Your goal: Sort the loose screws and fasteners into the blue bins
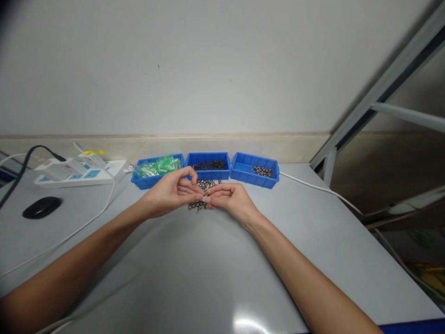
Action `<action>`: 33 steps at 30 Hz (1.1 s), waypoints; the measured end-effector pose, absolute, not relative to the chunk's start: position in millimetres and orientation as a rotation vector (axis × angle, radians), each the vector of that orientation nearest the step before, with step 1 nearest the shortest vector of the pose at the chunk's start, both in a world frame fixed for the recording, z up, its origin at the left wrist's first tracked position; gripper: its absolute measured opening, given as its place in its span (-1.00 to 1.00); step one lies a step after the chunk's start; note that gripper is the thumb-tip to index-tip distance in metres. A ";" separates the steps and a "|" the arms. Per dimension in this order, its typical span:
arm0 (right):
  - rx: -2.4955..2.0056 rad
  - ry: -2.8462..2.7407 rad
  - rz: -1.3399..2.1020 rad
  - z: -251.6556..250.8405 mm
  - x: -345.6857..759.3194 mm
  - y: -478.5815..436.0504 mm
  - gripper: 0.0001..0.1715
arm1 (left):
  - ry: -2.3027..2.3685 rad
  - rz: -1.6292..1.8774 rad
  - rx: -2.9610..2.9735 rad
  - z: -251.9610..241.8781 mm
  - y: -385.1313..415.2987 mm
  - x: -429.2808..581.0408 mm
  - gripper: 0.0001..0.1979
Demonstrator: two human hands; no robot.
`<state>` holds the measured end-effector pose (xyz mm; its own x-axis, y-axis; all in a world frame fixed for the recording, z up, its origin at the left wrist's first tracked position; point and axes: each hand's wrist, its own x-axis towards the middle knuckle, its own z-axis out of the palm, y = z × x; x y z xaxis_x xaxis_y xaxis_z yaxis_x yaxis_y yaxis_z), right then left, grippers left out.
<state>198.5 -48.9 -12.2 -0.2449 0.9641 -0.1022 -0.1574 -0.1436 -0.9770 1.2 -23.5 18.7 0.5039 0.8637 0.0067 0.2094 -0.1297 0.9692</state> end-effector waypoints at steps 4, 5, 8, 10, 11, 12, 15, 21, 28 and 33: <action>-1.018 -1.202 1.521 -9.1 196.6 -50.4 -0.64 | 0.944 0.726 1.636 18.9 -25.4 2.1 -0.65; -1.018 -1.205 1.517 -8.6 196.2 -50.7 -0.64 | 0.945 0.719 1.629 18.7 -26.1 2.6 -0.65; -1.036 -1.197 1.494 -8.5 195.8 -50.6 -0.64 | 0.960 0.712 1.676 18.5 -25.7 2.7 -0.70; -1.054 -1.154 1.461 -9.2 196.5 -49.5 -0.64 | 1.025 0.742 1.858 17.2 -21.4 -0.5 -0.79; -1.066 -1.119 1.428 -9.5 197.4 -48.5 -0.63 | 1.078 0.762 1.995 15.8 -17.9 -3.3 -0.81; -1.081 -1.078 1.381 -9.8 198.9 -47.1 -0.63 | 1.131 0.751 2.175 13.8 -13.8 -6.8 -0.80; -1.122 -0.902 1.166 -10.6 206.6 -41.1 -0.63 | 1.220 0.579 2.586 4.8 -1.5 -17.8 -0.74; -1.068 -0.650 0.789 -13.2 223.1 -29.5 -0.55 | 1.261 0.368 2.654 -4.7 2.0 -22.5 -0.72; -1.034 -0.826 0.835 -15.9 213.0 -34.0 -0.57 | 1.408 0.209 2.688 4.1 -1.8 -19.0 -0.80; -1.066 -0.949 0.877 -15.7 207.2 -37.9 -0.67 | 1.420 0.198 2.675 6.7 -1.8 -19.3 -0.87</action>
